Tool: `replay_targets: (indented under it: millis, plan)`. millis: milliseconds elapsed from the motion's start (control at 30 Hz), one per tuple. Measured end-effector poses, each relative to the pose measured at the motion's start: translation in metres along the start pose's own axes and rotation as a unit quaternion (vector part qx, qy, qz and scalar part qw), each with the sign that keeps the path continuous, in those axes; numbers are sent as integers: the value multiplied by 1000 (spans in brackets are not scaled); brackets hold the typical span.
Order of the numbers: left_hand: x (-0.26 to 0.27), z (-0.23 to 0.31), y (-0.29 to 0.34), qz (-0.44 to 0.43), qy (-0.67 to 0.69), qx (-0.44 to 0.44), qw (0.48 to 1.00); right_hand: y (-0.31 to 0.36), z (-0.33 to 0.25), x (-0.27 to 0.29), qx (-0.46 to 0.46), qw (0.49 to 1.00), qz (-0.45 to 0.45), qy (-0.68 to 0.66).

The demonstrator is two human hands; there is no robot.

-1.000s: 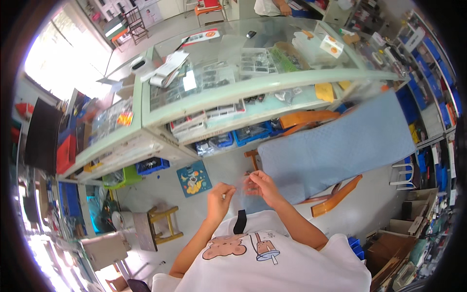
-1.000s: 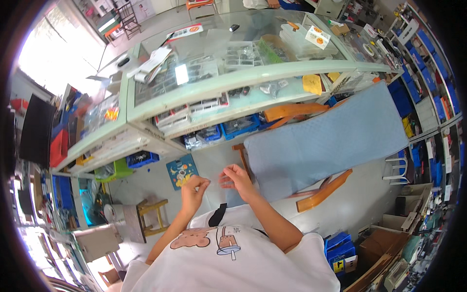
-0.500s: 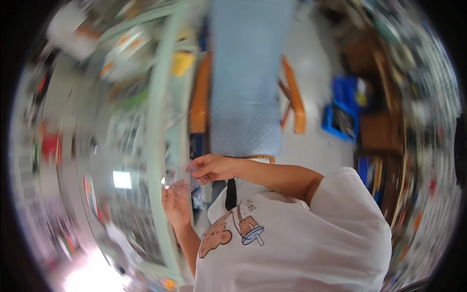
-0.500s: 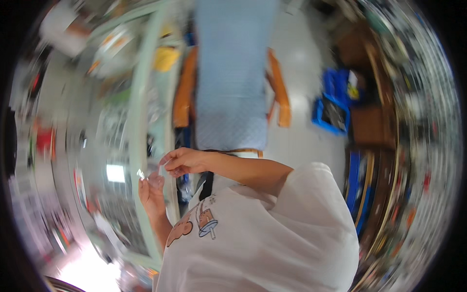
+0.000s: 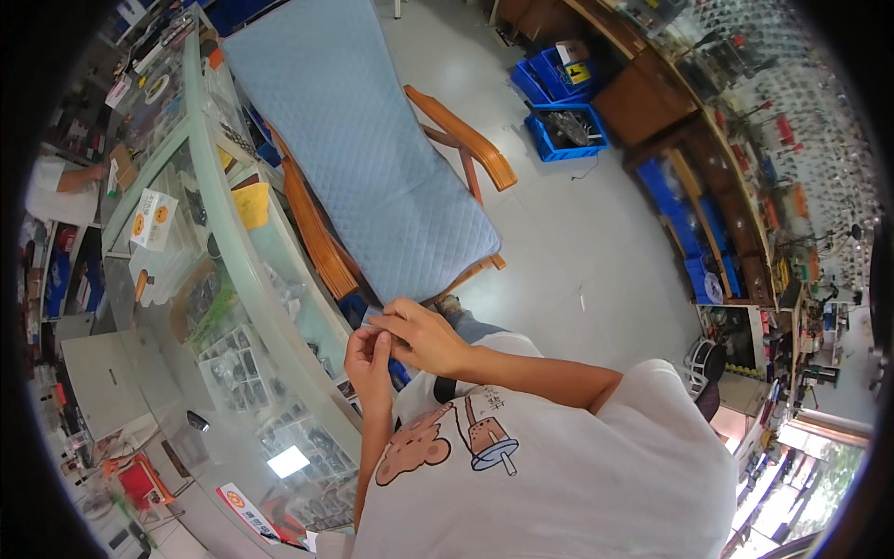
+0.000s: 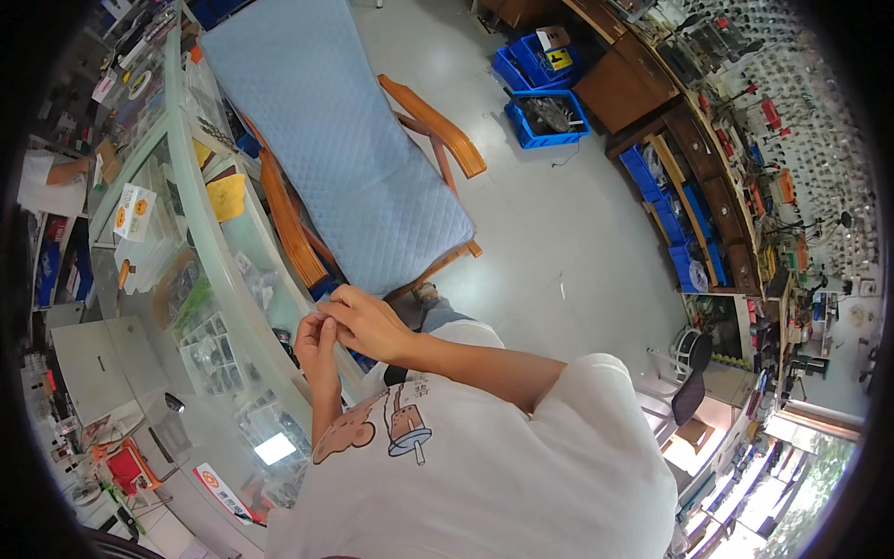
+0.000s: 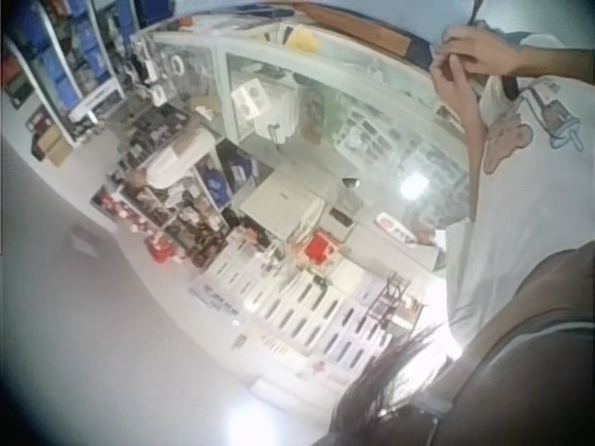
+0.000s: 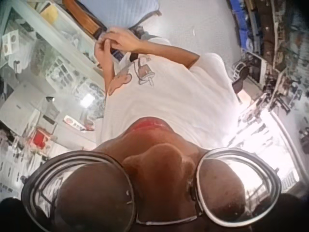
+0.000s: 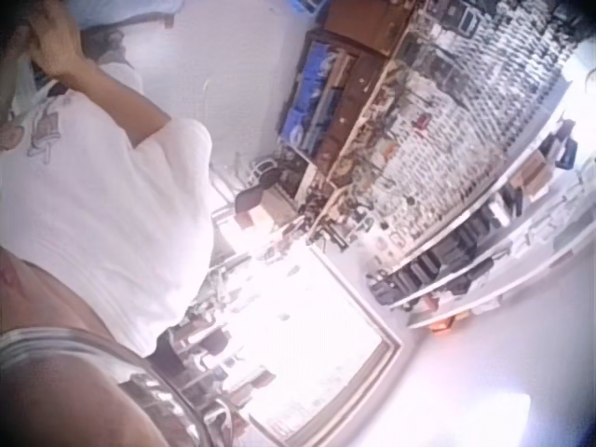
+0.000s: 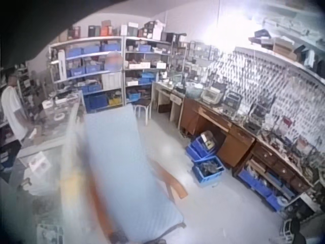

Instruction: The person disassembles a car key fob, removes the battery, and reassembles it using a screwdriver. They then place the fob into a plastic bag and store it in a drawer.

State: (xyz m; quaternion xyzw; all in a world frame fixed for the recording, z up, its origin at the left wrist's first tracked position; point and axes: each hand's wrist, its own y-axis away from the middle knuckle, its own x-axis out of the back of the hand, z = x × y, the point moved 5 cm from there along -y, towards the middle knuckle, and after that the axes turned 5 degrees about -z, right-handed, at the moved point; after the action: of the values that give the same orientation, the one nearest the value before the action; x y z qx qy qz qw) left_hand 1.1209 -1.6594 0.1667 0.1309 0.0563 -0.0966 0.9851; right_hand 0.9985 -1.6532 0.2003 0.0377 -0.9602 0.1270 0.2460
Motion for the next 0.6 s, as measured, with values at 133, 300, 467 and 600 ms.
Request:
replay_targets:
  millis: [133,300,467,600]
  plan:
    - [12,-12,3,-39,80,20,996,10,-17,-9,3,999,-32,37]
    - [14,-4,15,9,231,41,972,11,-19,-30,17,991,-64,-114]
    - [45,-7,28,65,154,32,985,12,-16,-30,-14,975,-109,-190]
    - [56,0,30,68,99,31,992,12,99,69,-335,939,-18,-74]
